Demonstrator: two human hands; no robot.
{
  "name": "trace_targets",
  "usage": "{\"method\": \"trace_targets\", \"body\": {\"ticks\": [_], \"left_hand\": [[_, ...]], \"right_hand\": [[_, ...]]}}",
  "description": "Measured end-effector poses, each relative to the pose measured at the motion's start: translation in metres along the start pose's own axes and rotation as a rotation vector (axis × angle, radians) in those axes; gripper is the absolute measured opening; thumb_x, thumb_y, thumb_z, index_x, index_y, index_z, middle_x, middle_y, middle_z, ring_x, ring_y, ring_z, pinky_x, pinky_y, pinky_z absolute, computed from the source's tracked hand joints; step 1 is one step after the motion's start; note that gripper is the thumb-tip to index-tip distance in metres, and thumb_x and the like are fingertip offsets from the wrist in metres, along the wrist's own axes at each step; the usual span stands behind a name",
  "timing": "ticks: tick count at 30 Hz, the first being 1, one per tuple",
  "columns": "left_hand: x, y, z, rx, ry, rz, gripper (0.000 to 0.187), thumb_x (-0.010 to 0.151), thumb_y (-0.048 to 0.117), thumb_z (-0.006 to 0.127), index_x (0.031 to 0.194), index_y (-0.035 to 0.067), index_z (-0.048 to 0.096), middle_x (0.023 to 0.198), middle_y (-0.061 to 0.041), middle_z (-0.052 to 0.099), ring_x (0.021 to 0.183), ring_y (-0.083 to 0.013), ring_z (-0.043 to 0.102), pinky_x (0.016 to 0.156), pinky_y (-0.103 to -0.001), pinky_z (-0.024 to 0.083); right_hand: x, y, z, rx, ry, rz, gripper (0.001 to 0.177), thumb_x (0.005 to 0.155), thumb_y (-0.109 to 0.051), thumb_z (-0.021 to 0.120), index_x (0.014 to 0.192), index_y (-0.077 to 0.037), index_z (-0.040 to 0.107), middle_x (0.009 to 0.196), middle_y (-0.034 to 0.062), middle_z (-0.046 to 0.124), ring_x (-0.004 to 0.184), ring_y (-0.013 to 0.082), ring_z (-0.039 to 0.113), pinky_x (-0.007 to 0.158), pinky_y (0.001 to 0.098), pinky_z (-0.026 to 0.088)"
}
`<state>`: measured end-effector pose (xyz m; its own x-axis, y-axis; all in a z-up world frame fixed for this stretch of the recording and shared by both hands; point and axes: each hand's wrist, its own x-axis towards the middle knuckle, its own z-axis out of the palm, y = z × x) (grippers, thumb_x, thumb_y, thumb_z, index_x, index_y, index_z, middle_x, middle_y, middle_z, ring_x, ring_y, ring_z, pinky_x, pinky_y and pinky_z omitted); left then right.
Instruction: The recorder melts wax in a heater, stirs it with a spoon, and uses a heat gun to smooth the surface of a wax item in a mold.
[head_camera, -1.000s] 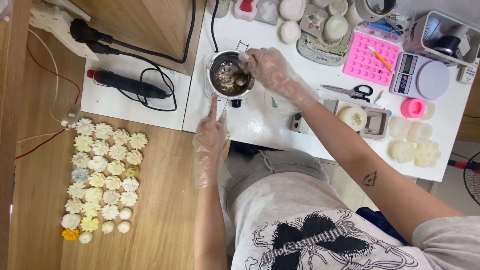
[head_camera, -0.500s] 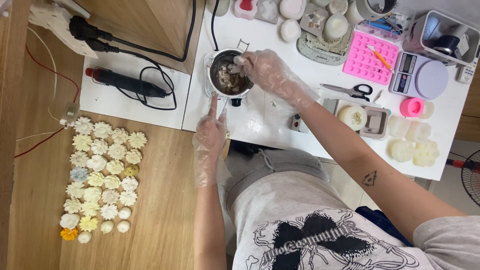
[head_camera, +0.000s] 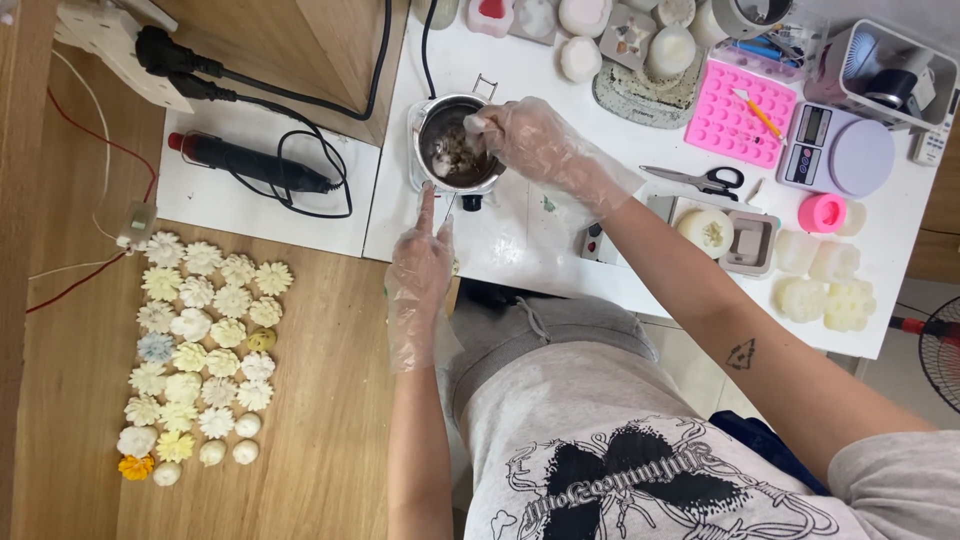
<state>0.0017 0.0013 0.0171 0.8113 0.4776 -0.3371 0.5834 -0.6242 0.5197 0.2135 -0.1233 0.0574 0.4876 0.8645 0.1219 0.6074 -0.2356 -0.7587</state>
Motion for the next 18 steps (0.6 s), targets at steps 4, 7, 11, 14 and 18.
{"method": "trace_targets", "body": {"ticks": [4,7,11,14,18], "left_hand": [[-0.003,-0.004,0.002,-0.056,0.041,0.035,0.063,0.104,0.040,0.056,0.160,0.034,0.029,0.080,-0.015,0.066,0.072,-0.0309,0.070,0.063,-0.047,0.057],[-0.002,0.002,-0.004,-0.076,0.068,0.069,0.063,0.104,0.039,0.056,0.161,0.034,0.029,0.082,-0.015,0.066,0.074,-0.0319,0.070,0.065,-0.048,0.057],[-0.004,0.002,-0.008,-0.020,-0.035,-0.019,0.064,0.104,0.040,0.055,0.162,0.035,0.027,0.081,-0.015,0.066,0.073,-0.0309,0.070,0.066,-0.047,0.057],[-0.004,0.004,-0.011,-0.043,-0.014,-0.006,0.063,0.103,0.040,0.056,0.160,0.037,0.029,0.081,-0.014,0.066,0.071,-0.0300,0.070,0.065,-0.048,0.057],[-0.004,0.007,-0.011,-0.036,-0.016,-0.047,0.062,0.104,0.043,0.055,0.160,0.038,0.031,0.079,-0.013,0.065,0.070,-0.0305,0.070,0.067,-0.046,0.057]], "right_hand": [[0.009,0.014,0.010,-0.494,0.120,0.154,0.025,0.112,-0.022,0.058,0.109,-0.005,0.075,0.079,0.0106,0.076,0.065,0.0247,0.069,0.065,0.0390,0.057],[0.010,-0.003,0.006,-0.253,0.069,0.117,0.026,0.109,-0.022,0.057,0.105,-0.004,0.075,0.080,0.0116,0.075,0.065,0.0221,0.068,0.061,0.0366,0.057],[0.013,-0.029,-0.002,-0.013,0.066,0.175,0.029,0.112,-0.025,0.052,0.106,-0.005,0.073,0.087,0.0094,0.077,0.072,0.0203,0.072,0.069,0.0354,0.061],[0.016,-0.026,0.003,-0.020,0.028,0.236,0.027,0.108,-0.026,0.057,0.110,-0.004,0.072,0.088,0.0125,0.077,0.071,0.0239,0.072,0.069,0.0369,0.060],[0.012,-0.011,0.011,-0.152,0.051,0.033,0.023,0.098,-0.016,0.065,0.111,0.000,0.073,0.099,0.0184,0.077,0.085,0.0301,0.075,0.080,0.0402,0.061]]}}
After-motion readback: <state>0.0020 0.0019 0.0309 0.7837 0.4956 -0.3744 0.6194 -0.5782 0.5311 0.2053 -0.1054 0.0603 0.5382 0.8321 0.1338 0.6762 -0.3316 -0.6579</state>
